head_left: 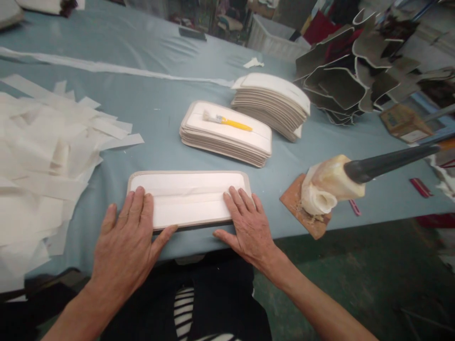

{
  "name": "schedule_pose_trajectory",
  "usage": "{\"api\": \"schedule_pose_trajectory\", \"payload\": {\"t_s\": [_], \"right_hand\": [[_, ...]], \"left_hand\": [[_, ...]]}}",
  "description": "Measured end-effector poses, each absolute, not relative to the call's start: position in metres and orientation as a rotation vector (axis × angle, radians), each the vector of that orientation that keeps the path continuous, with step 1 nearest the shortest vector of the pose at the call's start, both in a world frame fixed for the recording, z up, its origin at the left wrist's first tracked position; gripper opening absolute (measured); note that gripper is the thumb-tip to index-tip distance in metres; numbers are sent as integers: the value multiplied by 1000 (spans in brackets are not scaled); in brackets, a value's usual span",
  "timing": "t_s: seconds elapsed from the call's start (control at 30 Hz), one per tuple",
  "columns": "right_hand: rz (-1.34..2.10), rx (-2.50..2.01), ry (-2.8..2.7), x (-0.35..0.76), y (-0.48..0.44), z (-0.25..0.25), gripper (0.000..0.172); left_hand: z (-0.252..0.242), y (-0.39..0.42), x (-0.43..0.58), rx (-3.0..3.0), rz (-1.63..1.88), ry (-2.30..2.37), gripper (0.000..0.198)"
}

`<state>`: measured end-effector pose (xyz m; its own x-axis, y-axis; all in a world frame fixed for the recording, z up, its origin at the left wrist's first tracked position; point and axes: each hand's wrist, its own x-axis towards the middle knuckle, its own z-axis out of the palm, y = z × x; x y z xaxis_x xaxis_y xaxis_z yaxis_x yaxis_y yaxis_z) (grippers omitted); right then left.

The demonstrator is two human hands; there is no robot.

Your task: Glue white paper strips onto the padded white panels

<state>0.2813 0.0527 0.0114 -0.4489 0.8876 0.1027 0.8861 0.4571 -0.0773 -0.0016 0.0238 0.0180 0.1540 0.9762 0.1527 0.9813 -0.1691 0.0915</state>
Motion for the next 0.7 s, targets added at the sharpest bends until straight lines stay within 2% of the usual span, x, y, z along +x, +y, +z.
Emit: {"api": "schedule_pose_trajectory", "payload": {"t_s": [0.13,0.37,0.47,0.57,0.7], "right_hand": [[-10,-1549,-2501,276,54,17,90],[119,-1165,-2550,223,70,30,72],[208,-998,-2625,203,76,29,74],[263,-990,-2637,200,76,21,80],[240,-1120,-2619,224,71,12,79]], "left_hand": [[21,23,5,-2332,-324,-1972,95],[14,23,11,-2361,-391,-1727,79],[3,24,5,-2401,-362,-1646,72],[-3,25,1,-2415,-322,-1619,73],[0,27,7,-2390,-284,-1644,80]]}}
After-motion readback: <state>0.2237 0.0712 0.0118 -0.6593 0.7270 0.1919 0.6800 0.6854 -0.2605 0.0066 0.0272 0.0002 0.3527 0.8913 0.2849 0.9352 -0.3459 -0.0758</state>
